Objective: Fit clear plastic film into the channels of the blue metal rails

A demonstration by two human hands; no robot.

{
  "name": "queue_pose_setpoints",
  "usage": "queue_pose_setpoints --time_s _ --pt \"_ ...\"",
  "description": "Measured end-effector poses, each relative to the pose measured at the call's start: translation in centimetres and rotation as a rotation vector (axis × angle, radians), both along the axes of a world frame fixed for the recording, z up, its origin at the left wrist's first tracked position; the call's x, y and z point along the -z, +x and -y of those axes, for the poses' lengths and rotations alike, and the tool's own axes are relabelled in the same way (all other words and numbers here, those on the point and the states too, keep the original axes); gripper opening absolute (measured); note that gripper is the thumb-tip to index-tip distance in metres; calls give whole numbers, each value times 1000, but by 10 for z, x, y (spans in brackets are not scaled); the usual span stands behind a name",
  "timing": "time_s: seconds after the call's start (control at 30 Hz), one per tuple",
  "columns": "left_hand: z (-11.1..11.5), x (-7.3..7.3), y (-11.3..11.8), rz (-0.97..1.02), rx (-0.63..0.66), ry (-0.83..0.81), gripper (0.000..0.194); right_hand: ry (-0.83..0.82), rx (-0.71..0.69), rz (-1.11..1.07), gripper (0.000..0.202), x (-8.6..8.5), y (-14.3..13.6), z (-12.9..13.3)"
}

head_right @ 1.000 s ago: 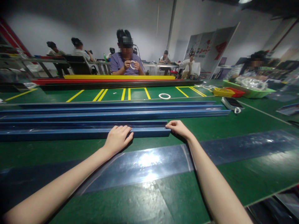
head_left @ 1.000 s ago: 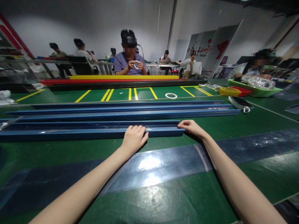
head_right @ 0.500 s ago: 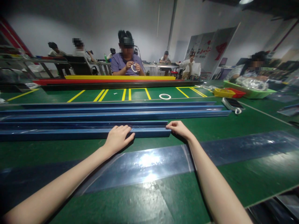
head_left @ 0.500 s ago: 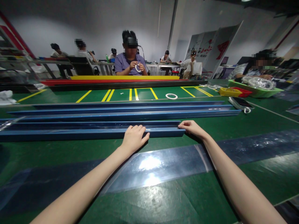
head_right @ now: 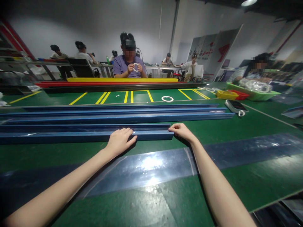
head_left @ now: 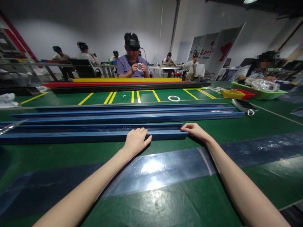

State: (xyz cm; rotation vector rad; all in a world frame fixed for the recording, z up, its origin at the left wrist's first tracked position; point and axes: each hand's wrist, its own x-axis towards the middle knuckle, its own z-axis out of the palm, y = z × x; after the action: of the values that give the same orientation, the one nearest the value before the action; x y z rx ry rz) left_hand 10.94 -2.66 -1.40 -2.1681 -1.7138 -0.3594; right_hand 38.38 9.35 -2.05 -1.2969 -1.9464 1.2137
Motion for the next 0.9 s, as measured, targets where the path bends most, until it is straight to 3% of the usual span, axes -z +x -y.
queue_pose_setpoints --time_s 0.9 --pt "2 7 1 -57 4 122 32 -6 5 20 29 -3 1 2"
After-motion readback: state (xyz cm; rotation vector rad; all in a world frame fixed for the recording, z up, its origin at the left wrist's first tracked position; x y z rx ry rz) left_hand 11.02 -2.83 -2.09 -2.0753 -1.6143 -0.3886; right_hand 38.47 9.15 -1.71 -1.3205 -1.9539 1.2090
